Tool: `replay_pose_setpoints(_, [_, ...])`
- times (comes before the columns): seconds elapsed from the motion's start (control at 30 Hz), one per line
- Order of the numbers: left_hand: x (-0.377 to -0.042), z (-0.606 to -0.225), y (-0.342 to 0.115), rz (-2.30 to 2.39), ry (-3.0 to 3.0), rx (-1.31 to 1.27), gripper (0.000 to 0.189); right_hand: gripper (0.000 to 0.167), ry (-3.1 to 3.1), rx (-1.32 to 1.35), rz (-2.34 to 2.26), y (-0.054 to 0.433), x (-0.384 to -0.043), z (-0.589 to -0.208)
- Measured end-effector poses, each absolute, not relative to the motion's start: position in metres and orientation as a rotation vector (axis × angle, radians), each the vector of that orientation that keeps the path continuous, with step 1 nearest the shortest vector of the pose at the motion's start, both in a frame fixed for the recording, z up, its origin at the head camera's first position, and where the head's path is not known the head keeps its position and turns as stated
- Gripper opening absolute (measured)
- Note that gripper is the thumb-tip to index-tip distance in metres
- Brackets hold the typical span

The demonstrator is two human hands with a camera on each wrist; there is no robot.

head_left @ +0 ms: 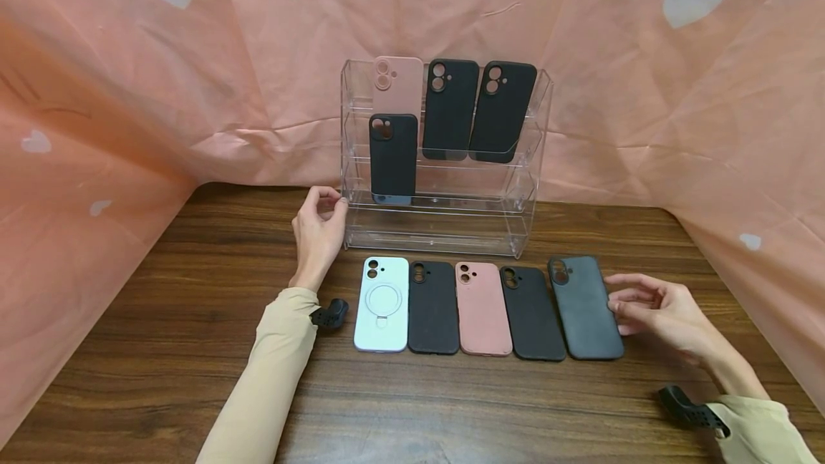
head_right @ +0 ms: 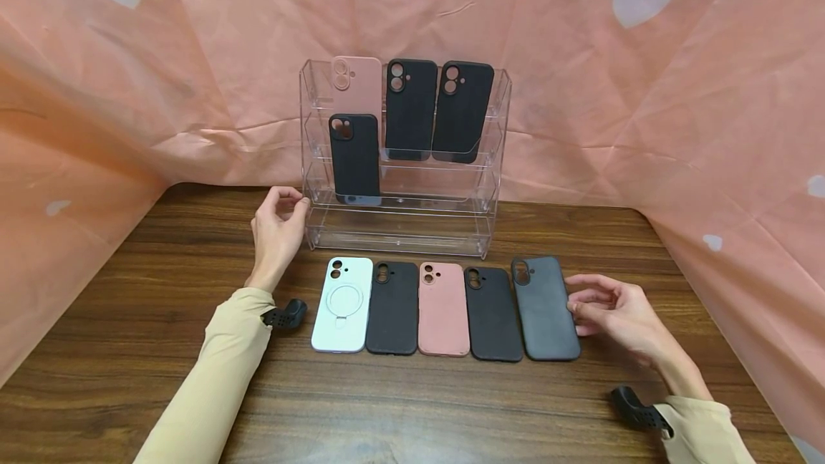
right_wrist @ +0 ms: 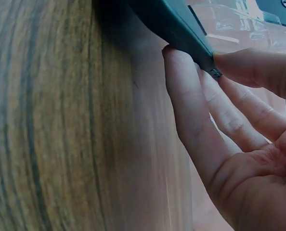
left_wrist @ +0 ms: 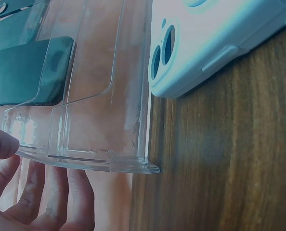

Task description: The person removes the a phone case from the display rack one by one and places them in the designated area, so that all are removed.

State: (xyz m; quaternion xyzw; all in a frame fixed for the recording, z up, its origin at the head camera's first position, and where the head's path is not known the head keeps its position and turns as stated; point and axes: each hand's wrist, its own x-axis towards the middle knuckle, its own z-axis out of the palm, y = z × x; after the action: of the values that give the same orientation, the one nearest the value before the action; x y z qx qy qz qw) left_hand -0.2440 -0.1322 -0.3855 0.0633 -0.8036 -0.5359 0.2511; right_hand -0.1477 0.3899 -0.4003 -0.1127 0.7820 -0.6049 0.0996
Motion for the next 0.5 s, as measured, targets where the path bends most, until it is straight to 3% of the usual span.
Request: replay_pose_setpoints(0.5, [-0.2452,-0.3861,-0.1332,-1.454,-2.184,0.171,0.012,0.036,2.429,-0.229,-1.499,0.3892,-0.1506,-0.3995])
